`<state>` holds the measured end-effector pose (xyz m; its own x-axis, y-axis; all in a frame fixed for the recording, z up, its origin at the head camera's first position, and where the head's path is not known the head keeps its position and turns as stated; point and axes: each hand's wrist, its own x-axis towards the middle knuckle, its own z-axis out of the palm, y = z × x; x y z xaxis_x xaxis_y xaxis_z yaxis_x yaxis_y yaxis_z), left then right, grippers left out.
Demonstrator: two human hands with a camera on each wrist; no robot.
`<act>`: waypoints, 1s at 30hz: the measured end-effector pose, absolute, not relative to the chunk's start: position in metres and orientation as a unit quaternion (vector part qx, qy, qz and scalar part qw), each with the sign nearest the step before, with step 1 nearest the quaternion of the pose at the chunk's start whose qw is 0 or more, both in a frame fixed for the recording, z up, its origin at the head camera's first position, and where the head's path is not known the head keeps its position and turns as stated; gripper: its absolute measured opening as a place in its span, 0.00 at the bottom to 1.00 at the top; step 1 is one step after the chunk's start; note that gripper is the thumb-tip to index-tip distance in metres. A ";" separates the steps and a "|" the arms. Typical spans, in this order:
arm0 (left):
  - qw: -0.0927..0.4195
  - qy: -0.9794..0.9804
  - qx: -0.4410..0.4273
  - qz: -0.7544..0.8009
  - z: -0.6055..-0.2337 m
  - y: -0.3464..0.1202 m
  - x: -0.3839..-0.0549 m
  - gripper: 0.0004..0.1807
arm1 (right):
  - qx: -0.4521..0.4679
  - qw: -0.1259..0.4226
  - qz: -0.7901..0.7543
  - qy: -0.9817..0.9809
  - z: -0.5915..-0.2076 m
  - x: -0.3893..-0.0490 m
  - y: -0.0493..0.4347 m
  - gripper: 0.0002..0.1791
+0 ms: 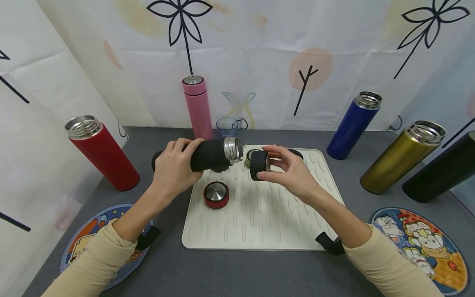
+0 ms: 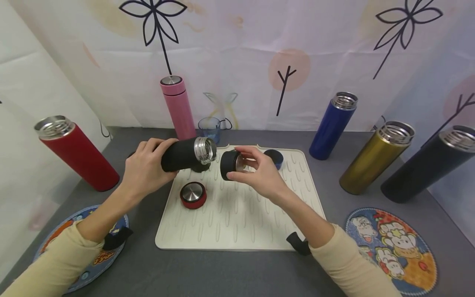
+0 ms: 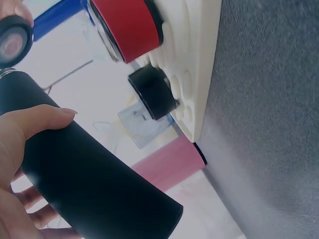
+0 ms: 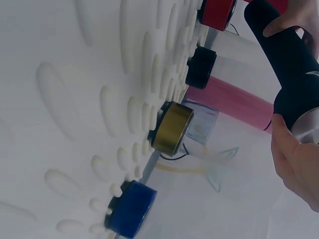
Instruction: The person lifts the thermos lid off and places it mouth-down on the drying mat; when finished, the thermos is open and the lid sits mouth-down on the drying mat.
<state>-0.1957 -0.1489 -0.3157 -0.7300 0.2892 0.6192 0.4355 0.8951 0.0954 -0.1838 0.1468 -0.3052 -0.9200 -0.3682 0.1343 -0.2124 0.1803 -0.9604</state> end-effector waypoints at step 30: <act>0.315 -0.878 -0.031 -0.359 -0.327 -0.194 -0.245 0.42 | -0.188 0.132 -0.484 0.845 -0.344 -0.203 0.155 0.37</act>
<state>-0.2447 -0.1944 -0.3266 -0.7998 -0.1710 0.5755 0.2809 0.7406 0.6104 -0.2026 0.1546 -0.3437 -0.8946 -0.4451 -0.0411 -0.1899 0.4618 -0.8664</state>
